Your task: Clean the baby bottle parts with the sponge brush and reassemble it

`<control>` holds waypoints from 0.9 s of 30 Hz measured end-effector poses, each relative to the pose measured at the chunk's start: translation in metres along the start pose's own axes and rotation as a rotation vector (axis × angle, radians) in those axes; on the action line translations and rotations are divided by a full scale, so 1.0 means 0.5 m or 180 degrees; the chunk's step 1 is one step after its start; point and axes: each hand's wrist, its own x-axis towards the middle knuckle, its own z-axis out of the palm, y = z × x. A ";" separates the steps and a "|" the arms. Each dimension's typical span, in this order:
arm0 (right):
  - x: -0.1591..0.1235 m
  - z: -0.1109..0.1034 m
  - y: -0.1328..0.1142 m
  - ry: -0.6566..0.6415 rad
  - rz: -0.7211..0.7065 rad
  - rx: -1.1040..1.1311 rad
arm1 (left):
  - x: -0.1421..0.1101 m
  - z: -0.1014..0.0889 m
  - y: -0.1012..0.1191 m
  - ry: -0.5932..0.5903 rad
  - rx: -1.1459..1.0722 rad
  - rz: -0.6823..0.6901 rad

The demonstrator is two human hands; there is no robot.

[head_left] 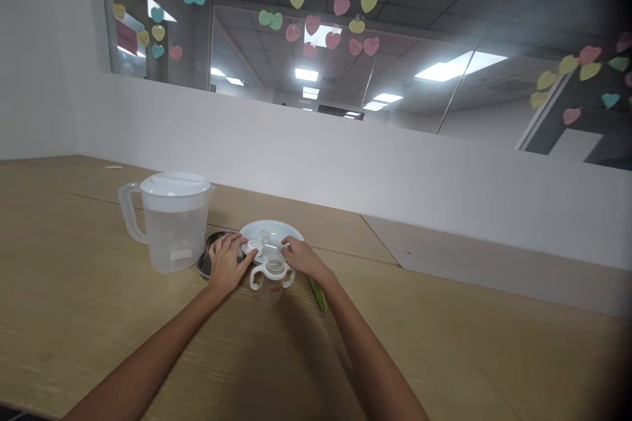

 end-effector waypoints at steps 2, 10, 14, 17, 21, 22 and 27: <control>0.000 0.001 -0.001 -0.0002 0.0037 0.0020 | -0.002 0.006 0.001 0.0104 0.0148 0.0006; -0.005 -0.015 -0.007 0.0133 0.0118 -0.0040 | -0.005 0.019 0.004 0.0077 0.0326 0.0009; -0.007 -0.034 0.004 0.0308 0.0326 -0.0229 | -0.005 -0.004 0.023 0.0223 0.0113 0.0039; -0.005 -0.046 0.022 0.0406 0.0557 -0.0387 | -0.009 -0.030 0.045 0.0175 -0.0295 0.0368; -0.004 -0.057 0.048 0.0287 0.0814 -0.0536 | -0.021 -0.041 0.069 -0.0402 -0.0473 0.1104; -0.004 -0.059 0.053 0.0239 0.0840 -0.0558 | -0.024 -0.039 0.073 -0.0517 -0.0447 0.1199; -0.005 -0.073 0.066 0.0045 0.0899 -0.0581 | -0.032 -0.026 0.078 -0.0680 -0.0428 0.1206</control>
